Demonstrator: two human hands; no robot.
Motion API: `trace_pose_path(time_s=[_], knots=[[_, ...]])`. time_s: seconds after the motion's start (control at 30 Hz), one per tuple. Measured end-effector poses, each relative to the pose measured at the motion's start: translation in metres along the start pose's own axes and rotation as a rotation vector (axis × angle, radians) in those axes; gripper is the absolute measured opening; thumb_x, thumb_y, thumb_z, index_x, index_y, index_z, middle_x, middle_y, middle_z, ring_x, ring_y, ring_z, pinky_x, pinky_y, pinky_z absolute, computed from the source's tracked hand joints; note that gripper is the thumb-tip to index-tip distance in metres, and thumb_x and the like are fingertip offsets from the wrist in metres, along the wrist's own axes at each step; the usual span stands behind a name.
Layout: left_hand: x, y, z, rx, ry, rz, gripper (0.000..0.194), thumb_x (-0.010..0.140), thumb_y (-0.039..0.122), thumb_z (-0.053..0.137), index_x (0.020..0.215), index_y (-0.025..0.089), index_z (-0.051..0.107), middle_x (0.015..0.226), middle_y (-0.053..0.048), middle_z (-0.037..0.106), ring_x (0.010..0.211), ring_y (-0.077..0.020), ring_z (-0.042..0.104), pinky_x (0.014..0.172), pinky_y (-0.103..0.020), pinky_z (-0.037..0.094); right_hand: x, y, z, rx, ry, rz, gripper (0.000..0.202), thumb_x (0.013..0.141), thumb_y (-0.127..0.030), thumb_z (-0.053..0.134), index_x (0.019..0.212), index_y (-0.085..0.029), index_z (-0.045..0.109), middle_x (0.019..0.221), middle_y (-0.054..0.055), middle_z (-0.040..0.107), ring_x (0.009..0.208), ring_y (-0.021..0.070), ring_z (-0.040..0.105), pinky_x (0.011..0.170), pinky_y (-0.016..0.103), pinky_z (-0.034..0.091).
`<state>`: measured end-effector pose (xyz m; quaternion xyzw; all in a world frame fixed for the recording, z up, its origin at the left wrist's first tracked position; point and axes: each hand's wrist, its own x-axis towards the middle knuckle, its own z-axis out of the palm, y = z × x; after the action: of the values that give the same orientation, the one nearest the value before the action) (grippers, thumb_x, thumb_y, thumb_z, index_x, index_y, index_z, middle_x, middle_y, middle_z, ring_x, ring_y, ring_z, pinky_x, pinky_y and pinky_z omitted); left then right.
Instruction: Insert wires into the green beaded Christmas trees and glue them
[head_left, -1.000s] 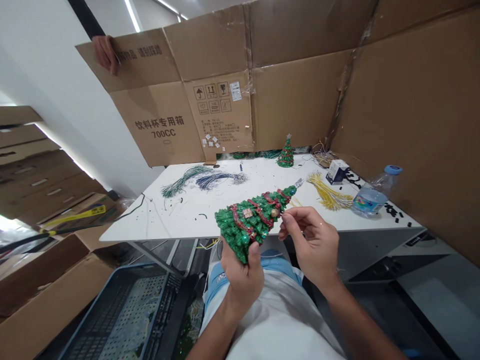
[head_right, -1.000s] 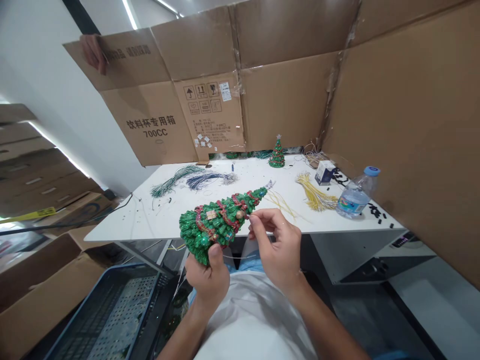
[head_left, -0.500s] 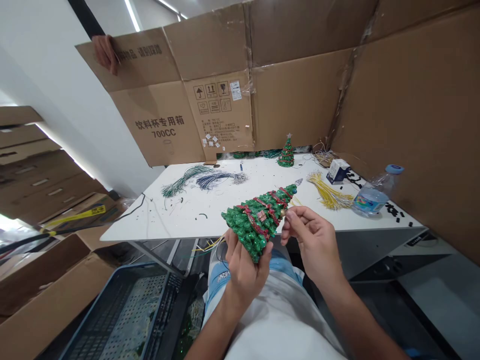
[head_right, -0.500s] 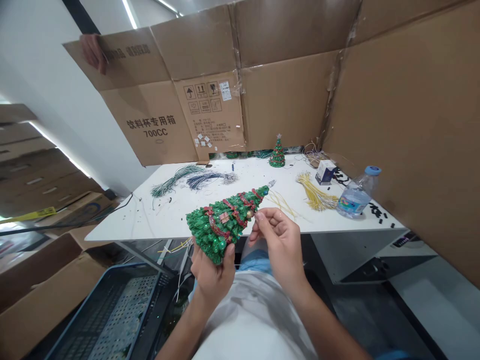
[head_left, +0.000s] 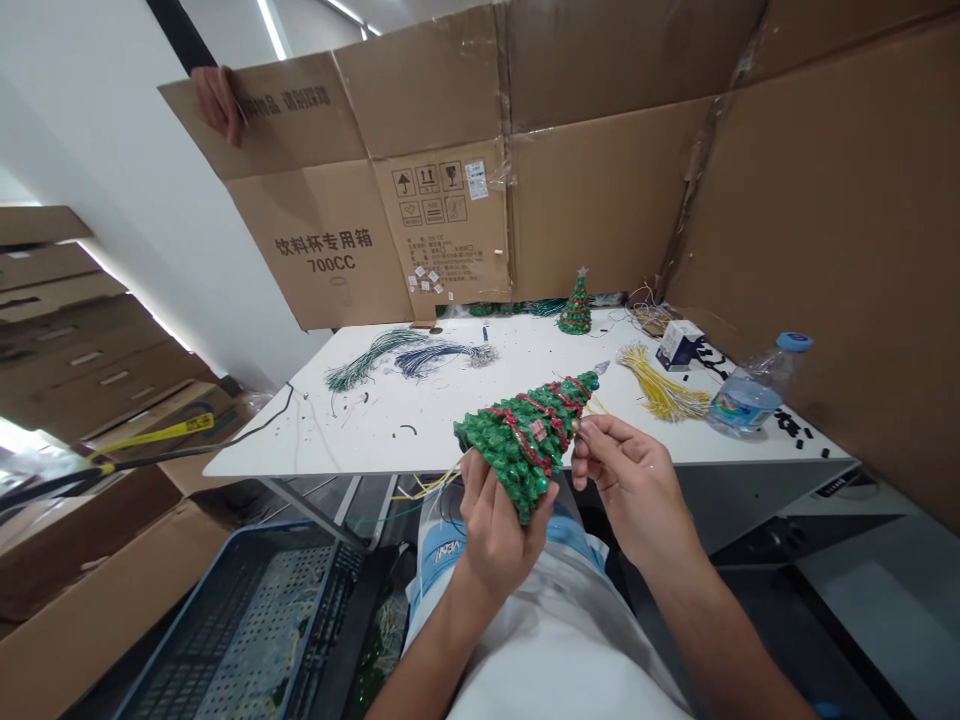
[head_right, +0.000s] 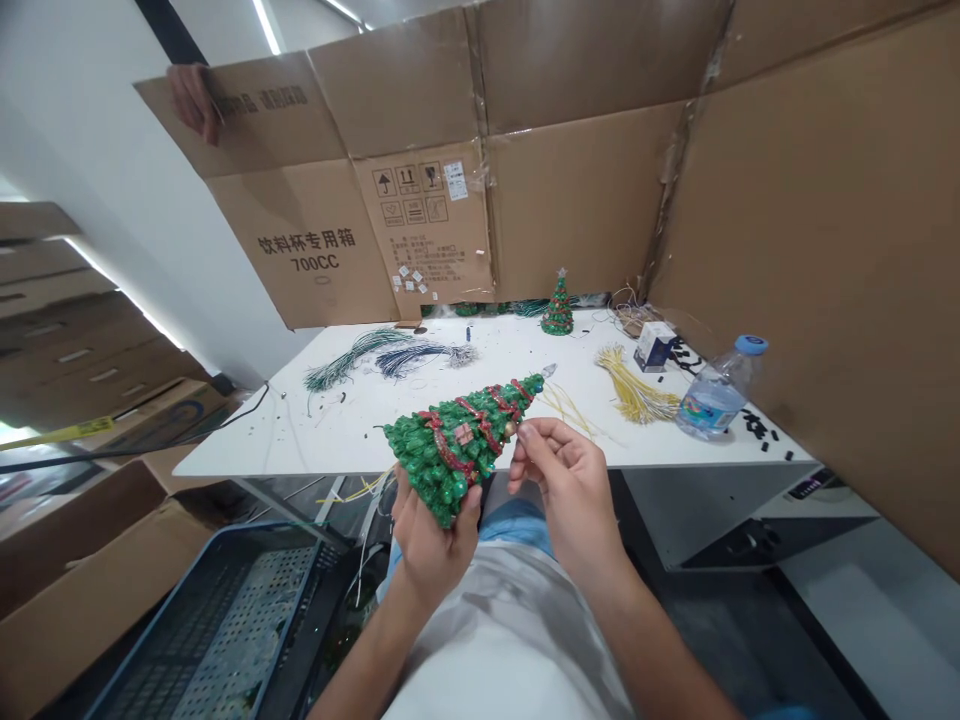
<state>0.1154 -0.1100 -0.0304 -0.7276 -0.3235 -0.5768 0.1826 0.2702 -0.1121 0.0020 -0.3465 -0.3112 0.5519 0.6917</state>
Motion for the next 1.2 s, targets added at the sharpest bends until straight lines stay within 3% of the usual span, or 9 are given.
trace_pose_path(time_s=[0.1, 0.23, 0.4, 0.5, 0.6, 0.8, 1.03, 1.2], knots=[[-0.009, 0.0, 0.005, -0.073, 0.056, -0.177, 0.021, 0.111, 0.033, 0.059, 0.113, 0.017, 0.072, 0.095, -0.013, 0.078, 0.092, -0.0289, 0.076, 0.087, -0.039, 0.06, 0.001, 0.001, -0.001, -0.033, -0.015, -0.039, 0.03, 0.08, -0.043, 0.099, 0.087, -0.019, 0.082, 0.07, -0.001, 0.07, 0.055, 0.0096, 0.064, 0.05, 0.018, 0.055], [-0.013, 0.004, 0.006, -0.195, 0.127, -0.553, 0.037, 0.109, 0.049, 0.061, 0.109, 0.015, 0.076, 0.089, -0.011, 0.077, 0.085, -0.0262, 0.076, 0.081, -0.035, 0.062, 0.003, -0.004, -0.01, -0.241, -0.116, -0.188, 0.022, 0.094, -0.043, 0.087, 0.09, -0.021, 0.084, 0.072, 0.0, 0.073, 0.056, 0.0111, 0.067, 0.053, 0.021, 0.058], [-0.004, 0.009, 0.001, -0.359, 0.175, -0.829, 0.048, 0.108, 0.059, 0.061, 0.104, 0.015, 0.079, 0.094, -0.012, 0.081, 0.087, -0.0243, 0.078, 0.08, -0.031, 0.062, 0.006, -0.013, -0.026, -0.641, -0.155, -0.62, 0.006, 0.102, -0.024, 0.078, 0.098, -0.026, 0.083, 0.079, -0.002, 0.076, 0.065, 0.0112, 0.07, 0.064, 0.024, 0.06], [-0.002, 0.01, 0.001, -0.455, 0.198, -0.944, 0.053, 0.103, 0.067, 0.065, 0.102, 0.016, 0.077, 0.09, -0.01, 0.08, 0.092, -0.0262, 0.078, 0.084, -0.033, 0.063, 0.006, -0.015, -0.028, -0.782, -0.176, -0.885, 0.014, 0.1, -0.011, 0.076, 0.103, -0.025, 0.08, 0.086, -0.001, 0.078, 0.07, 0.0118, 0.07, 0.069, 0.026, 0.059], [-0.004, 0.011, 0.002, -0.539, 0.215, -1.05, 0.057, 0.095, 0.075, 0.071, 0.096, 0.018, 0.075, 0.079, -0.006, 0.075, 0.094, -0.0281, 0.078, 0.086, -0.035, 0.064, 0.007, -0.015, -0.026, -0.842, -0.238, -1.047, 0.022, 0.098, -0.004, 0.075, 0.107, -0.024, 0.077, 0.086, 0.0, 0.079, 0.072, 0.0131, 0.071, 0.07, 0.028, 0.058], [-0.003, 0.013, 0.003, -0.603, 0.196, -1.113, 0.06, 0.091, 0.078, 0.074, 0.097, 0.018, 0.074, 0.083, -0.008, 0.076, 0.094, -0.0278, 0.077, 0.084, -0.035, 0.064, 0.008, -0.014, -0.024, -0.899, -0.245, -1.078, 0.024, 0.1, -0.006, 0.072, 0.11, -0.028, 0.077, 0.084, 0.001, 0.08, 0.072, 0.0174, 0.073, 0.068, 0.032, 0.06], [-0.003, 0.012, 0.001, -0.573, 0.194, -1.057, 0.057, 0.095, 0.076, 0.07, 0.092, 0.02, 0.073, 0.07, -0.004, 0.071, 0.087, -0.0264, 0.077, 0.079, -0.034, 0.064, 0.006, -0.014, -0.022, -0.938, -0.265, -1.067, 0.026, 0.098, -0.006, 0.072, 0.109, -0.029, 0.076, 0.083, 0.001, 0.079, 0.069, 0.0192, 0.073, 0.067, 0.035, 0.059], [-0.01, 0.011, 0.001, -0.567, 0.194, -1.004, 0.049, 0.101, 0.067, 0.068, 0.099, 0.018, 0.072, 0.087, -0.007, 0.078, 0.095, -0.0262, 0.078, 0.087, -0.034, 0.062, 0.0, -0.01, -0.015, -0.929, -0.204, -1.037, 0.023, 0.1, -0.007, 0.07, 0.107, -0.029, 0.071, 0.084, 0.001, 0.077, 0.071, 0.0185, 0.072, 0.069, 0.034, 0.058]])
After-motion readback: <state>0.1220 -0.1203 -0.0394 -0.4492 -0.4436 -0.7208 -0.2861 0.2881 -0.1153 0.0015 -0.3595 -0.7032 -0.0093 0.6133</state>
